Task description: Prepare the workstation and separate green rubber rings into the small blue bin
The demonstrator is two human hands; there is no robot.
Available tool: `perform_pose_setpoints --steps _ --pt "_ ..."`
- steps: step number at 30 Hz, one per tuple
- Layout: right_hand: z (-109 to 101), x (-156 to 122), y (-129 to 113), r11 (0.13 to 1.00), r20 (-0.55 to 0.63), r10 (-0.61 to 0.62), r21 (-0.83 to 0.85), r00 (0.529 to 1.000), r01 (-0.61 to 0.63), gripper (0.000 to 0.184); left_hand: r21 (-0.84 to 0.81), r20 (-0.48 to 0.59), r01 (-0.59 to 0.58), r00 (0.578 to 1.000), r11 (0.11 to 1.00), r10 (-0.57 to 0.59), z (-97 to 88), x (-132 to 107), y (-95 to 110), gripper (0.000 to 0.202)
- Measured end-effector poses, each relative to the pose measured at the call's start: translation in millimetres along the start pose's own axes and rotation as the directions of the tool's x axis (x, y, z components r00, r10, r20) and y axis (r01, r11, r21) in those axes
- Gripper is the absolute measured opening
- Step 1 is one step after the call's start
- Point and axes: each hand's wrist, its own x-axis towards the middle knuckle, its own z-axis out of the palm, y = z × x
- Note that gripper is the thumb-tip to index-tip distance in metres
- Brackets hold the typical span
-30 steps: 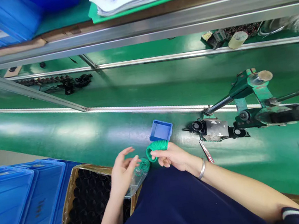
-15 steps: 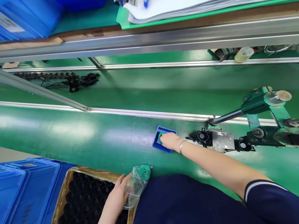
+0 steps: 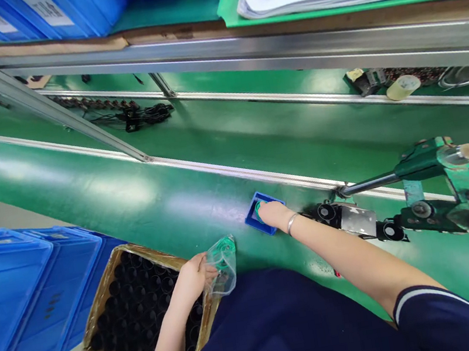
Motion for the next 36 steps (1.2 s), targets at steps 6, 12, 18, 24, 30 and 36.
perform_pose_setpoints --steps 6,12,18,24,30,36 --pt "-7 -31 -9 1.000 -0.159 -0.011 -0.027 0.987 0.007 0.036 0.042 -0.063 -0.098 0.993 0.994 0.100 6.0 -3 -3 0.047" --pt "24 -50 -42 0.755 -0.312 -0.105 0.593 0.944 0.280 0.038 -0.159 -0.017 -0.089 0.996 0.983 0.087 -1.6 -26 13 0.047" --pt "49 -49 -91 -0.398 0.002 -0.229 0.912 0.973 -0.096 0.067 -0.530 0.091 -0.193 0.955 0.826 0.282 -29.5 -87 53 0.060" --pt "34 -58 -103 -0.658 -0.021 -0.484 0.667 0.875 -0.349 0.075 -0.049 -0.377 -0.424 0.846 0.904 0.377 -37.7 -98 42 0.052" --pt "27 -71 -90 -0.696 -0.009 -0.280 0.691 0.960 -0.196 0.060 0.687 -0.319 -0.605 0.245 0.402 0.915 -29.0 -116 29 0.033" --pt "27 -84 -89 -0.703 0.012 -0.148 0.702 0.989 -0.114 0.057 0.734 -0.260 -0.622 0.113 0.272 0.959 -25.9 -137 24 0.046"
